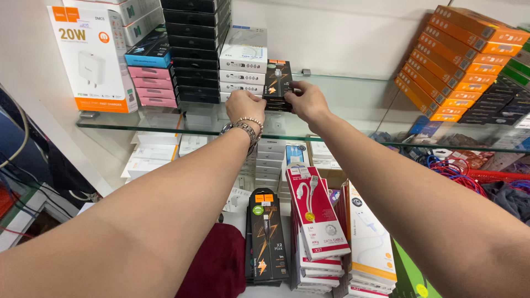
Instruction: The person wipes the surfaces of multiple small product boxes with a red cloth and then places them on a glass shelf. The person handles black data cable boxes and red/white earphone boxes, wiping each one individually before stacking them on the shelf.
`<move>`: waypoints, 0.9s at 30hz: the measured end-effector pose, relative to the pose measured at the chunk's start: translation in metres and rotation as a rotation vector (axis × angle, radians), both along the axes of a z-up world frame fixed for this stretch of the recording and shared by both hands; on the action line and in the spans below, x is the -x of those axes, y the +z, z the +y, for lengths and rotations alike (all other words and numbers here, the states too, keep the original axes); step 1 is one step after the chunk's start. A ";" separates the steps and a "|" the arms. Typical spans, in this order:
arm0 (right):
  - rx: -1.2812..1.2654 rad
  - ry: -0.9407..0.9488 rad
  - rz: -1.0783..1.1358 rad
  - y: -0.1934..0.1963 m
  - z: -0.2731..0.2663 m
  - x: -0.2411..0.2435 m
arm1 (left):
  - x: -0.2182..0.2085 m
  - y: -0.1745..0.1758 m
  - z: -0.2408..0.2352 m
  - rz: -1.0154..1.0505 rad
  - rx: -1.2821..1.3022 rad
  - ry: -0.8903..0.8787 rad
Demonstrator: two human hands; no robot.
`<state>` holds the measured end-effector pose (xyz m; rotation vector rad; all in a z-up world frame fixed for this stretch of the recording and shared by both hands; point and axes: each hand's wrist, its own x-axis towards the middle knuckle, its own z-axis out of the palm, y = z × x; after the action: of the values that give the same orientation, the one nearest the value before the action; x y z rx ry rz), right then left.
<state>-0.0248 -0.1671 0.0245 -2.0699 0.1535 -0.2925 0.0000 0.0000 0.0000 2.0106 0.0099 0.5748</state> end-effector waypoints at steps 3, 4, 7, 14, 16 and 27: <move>0.052 -0.228 -0.244 0.005 0.015 0.032 | 0.037 0.015 0.011 -0.103 0.099 -0.004; 0.001 -0.254 -0.263 0.005 0.022 0.045 | 0.050 0.018 0.016 -0.083 0.137 -0.035; -0.121 -0.290 -0.290 -0.002 0.052 0.084 | 0.093 0.020 0.037 -0.017 0.276 -0.155; -0.031 -0.110 -0.131 -0.072 0.137 0.163 | 0.163 -0.043 0.097 0.224 0.428 -0.227; 0.049 0.048 0.025 -0.098 0.159 0.183 | 0.171 -0.077 0.119 0.348 0.289 -0.117; 0.826 0.549 0.370 -0.168 0.251 0.290 | 0.184 -0.172 0.207 0.742 -0.173 -0.022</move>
<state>-0.3148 0.0834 -0.1431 -2.8530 -0.3773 0.4460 -0.1837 0.2069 -0.1717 2.2825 0.3958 -0.2162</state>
